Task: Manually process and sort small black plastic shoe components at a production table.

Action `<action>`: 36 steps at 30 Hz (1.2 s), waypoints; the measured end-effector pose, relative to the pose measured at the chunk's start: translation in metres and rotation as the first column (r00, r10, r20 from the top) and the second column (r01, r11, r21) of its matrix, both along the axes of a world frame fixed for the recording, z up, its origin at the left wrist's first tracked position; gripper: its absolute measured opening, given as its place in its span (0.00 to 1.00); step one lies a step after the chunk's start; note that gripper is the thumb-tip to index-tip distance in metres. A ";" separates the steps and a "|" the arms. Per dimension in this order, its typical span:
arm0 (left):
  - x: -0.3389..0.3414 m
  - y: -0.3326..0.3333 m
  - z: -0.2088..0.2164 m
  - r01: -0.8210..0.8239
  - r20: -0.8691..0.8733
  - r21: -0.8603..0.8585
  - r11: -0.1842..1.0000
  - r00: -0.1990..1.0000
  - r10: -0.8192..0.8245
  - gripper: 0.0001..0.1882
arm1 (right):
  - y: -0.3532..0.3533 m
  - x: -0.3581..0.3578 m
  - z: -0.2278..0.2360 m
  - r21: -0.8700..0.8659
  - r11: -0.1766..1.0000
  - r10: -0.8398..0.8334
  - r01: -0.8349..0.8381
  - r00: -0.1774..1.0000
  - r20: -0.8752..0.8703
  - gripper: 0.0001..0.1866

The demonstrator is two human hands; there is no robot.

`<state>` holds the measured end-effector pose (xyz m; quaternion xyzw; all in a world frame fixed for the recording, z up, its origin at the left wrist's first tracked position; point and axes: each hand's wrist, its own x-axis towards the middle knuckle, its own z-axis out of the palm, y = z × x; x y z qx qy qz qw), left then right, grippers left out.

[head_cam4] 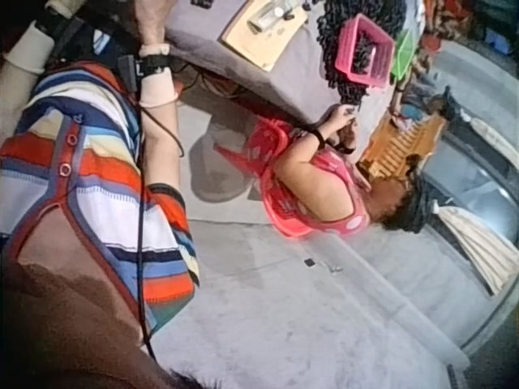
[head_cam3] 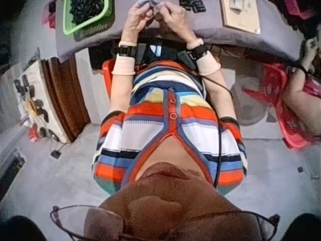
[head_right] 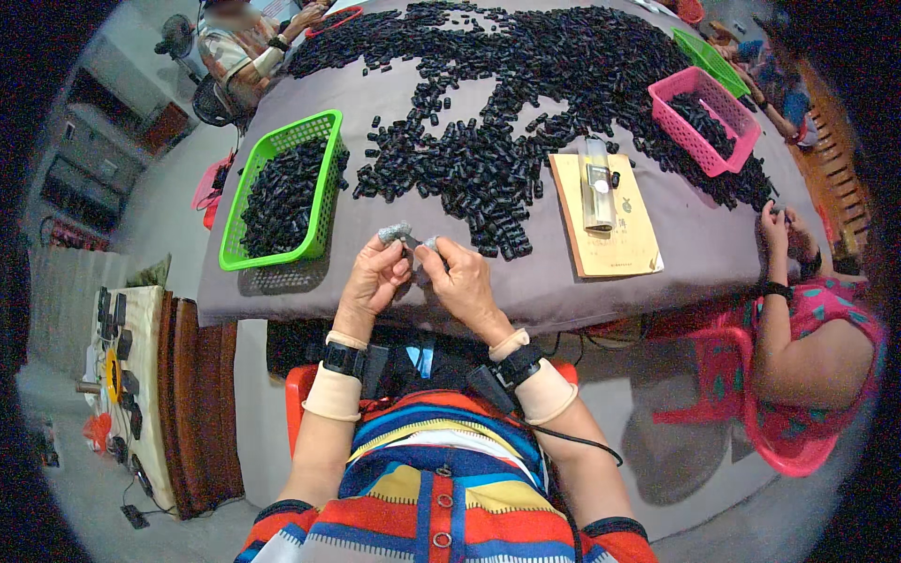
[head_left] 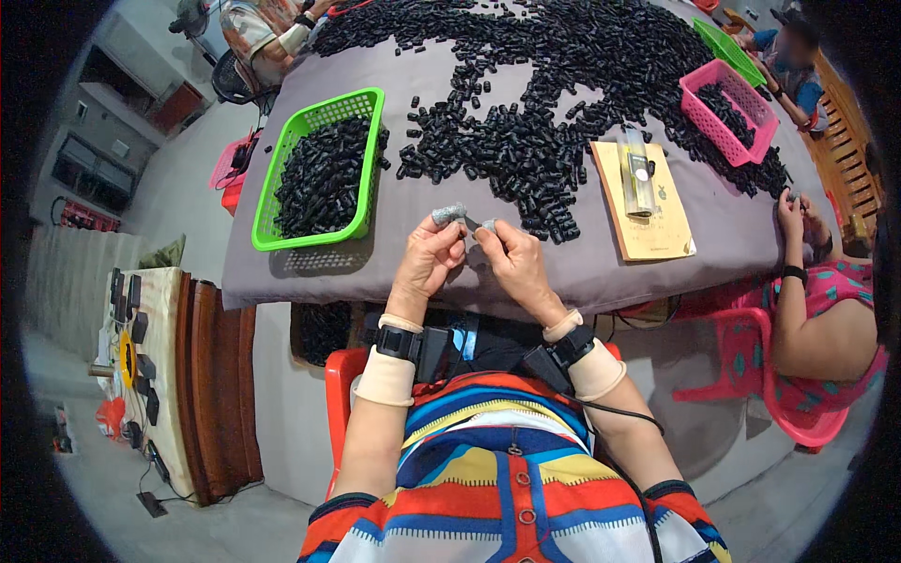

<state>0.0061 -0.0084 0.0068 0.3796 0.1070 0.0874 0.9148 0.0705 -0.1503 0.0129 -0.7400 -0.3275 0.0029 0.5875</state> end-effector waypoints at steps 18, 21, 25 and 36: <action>0.001 0.001 -0.004 -0.013 -0.044 -0.029 1.000 0.999 0.011 0.08 | 0.001 -0.001 0.000 -0.014 0.999 -0.029 0.029 1.000 -0.003 0.15; -0.001 0.002 -0.003 -0.024 -0.041 -0.040 0.999 0.999 0.023 0.10 | -0.001 -0.005 0.005 -0.040 0.999 0.013 -0.011 0.999 0.051 0.14; -0.002 0.008 -0.011 0.000 -0.015 -0.075 0.997 1.000 -0.001 0.13 | 0.002 -0.007 0.005 -0.038 0.999 0.012 -0.006 0.990 0.142 0.13; 0.000 0.005 -0.004 0.038 -0.029 -0.073 0.997 0.999 -0.040 0.12 | 0.004 -0.008 0.003 -0.084 0.996 -0.008 0.022 0.986 0.165 0.13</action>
